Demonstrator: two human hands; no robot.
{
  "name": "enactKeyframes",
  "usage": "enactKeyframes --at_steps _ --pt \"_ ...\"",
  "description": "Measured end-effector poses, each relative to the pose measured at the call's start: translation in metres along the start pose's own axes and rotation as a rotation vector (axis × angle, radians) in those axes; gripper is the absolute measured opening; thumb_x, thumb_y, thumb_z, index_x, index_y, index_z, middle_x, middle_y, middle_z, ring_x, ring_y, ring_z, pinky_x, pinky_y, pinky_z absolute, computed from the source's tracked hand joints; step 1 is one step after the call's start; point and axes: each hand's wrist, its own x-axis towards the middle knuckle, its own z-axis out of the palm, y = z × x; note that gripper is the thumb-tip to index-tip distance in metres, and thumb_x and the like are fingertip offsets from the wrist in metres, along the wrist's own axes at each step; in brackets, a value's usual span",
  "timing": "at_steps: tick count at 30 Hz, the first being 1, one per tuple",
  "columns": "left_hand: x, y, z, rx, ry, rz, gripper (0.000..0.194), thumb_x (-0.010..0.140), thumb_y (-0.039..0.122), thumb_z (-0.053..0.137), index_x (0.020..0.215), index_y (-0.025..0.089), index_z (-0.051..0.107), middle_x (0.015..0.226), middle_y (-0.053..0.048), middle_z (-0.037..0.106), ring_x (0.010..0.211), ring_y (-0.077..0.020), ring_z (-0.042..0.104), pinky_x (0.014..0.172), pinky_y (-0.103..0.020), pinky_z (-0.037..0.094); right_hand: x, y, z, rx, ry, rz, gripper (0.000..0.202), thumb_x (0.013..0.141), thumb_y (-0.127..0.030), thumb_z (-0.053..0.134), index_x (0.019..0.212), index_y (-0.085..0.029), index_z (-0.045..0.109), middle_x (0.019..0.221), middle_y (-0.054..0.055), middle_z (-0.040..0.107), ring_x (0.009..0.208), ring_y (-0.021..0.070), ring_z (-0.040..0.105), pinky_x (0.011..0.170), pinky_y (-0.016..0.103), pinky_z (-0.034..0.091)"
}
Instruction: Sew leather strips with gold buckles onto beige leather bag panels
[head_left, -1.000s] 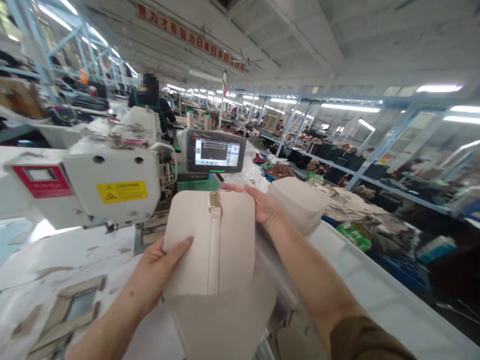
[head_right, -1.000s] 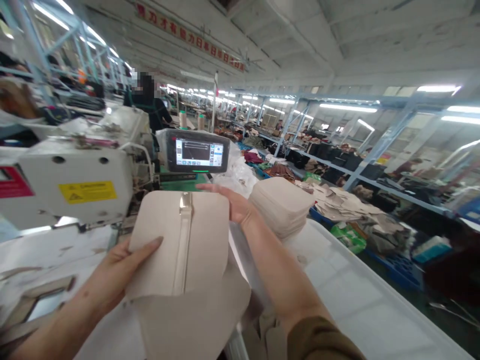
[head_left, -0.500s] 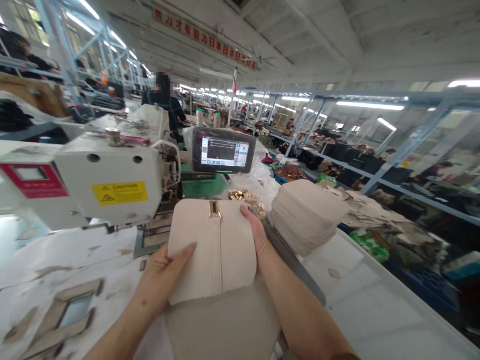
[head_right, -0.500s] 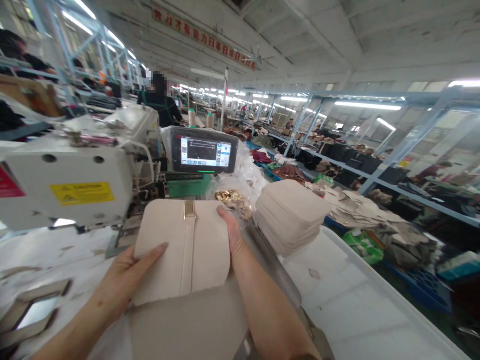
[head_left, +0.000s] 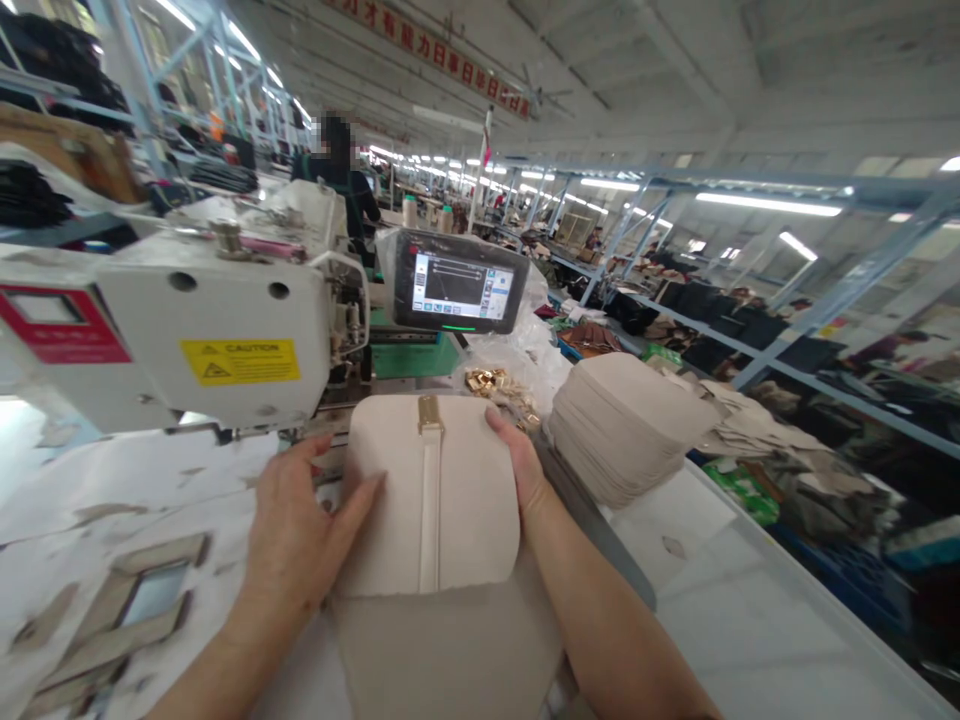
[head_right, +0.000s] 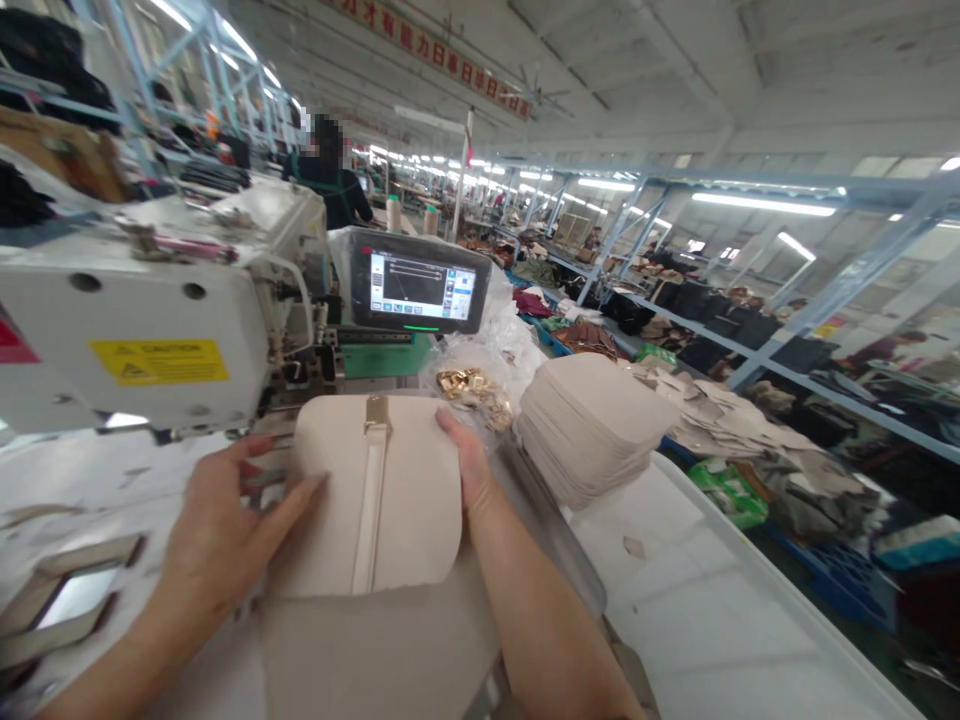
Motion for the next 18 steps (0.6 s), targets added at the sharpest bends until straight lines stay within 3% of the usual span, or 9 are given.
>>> enactKeyframes --at_steps 2,4,7,11,15,18 --pt "-0.003 0.006 -0.001 0.055 0.034 0.131 0.054 0.075 0.060 0.060 0.108 0.018 0.060 0.113 -0.019 0.064 0.110 -0.0388 0.059 0.098 -0.057 0.047 -0.008 0.001 0.008 0.015 -0.016 0.062 0.039 0.087 -0.046 0.060 0.108 -0.014 0.068 0.088 0.009 0.077 0.094 0.0282 0.074 0.088 0.043 0.058" --pt "-0.007 0.013 0.001 -0.006 -0.074 0.146 0.044 0.075 0.057 0.059 0.098 0.020 0.063 0.102 -0.014 0.067 0.100 -0.0337 0.063 0.091 -0.050 0.051 -0.015 0.004 0.016 0.026 -0.044 0.104 0.042 0.085 -0.048 0.062 0.107 -0.014 0.069 0.089 0.010 0.077 0.096 0.0293 0.073 0.087 0.043 0.058" --pt "-0.011 0.019 0.008 -0.105 -0.229 -0.040 0.044 0.070 0.059 0.062 0.092 0.021 0.066 0.092 -0.008 0.069 0.085 -0.0266 0.065 0.082 -0.042 0.053 -0.024 0.013 0.026 0.003 -0.082 0.101 0.048 0.079 -0.055 0.069 0.106 -0.015 0.069 0.089 0.010 0.076 0.096 0.0301 0.073 0.086 0.044 0.058" --pt "-0.010 0.018 0.014 -0.198 -0.312 -0.280 0.050 0.062 0.063 0.065 0.089 0.020 0.066 0.085 -0.005 0.071 0.076 -0.0227 0.065 0.078 -0.037 0.051 -0.031 0.023 0.034 -0.064 -0.101 0.109 0.060 0.065 -0.064 0.077 0.097 -0.014 0.070 0.086 0.011 0.075 0.094 0.0315 0.073 0.085 0.043 0.058" --pt "-0.007 0.016 0.014 -0.220 -0.346 -0.363 0.051 0.058 0.063 0.066 0.086 0.020 0.065 0.077 -0.002 0.070 0.070 -0.0201 0.063 0.071 -0.033 0.048 -0.036 0.027 0.041 -0.112 -0.140 0.140 0.066 0.058 -0.072 0.077 0.092 -0.015 0.071 0.084 0.012 0.075 0.094 0.0326 0.072 0.081 0.043 0.058" --pt "-0.005 0.020 0.015 -0.208 -0.347 -0.371 0.047 0.057 0.060 0.065 0.082 0.020 0.064 0.072 -0.001 0.069 0.068 -0.0191 0.062 0.068 -0.032 0.046 -0.037 0.029 0.043 -0.183 -0.127 0.070 0.067 0.060 -0.075 0.074 0.093 -0.016 0.072 0.080 0.011 0.074 0.092 0.0328 0.072 0.078 0.042 0.058"
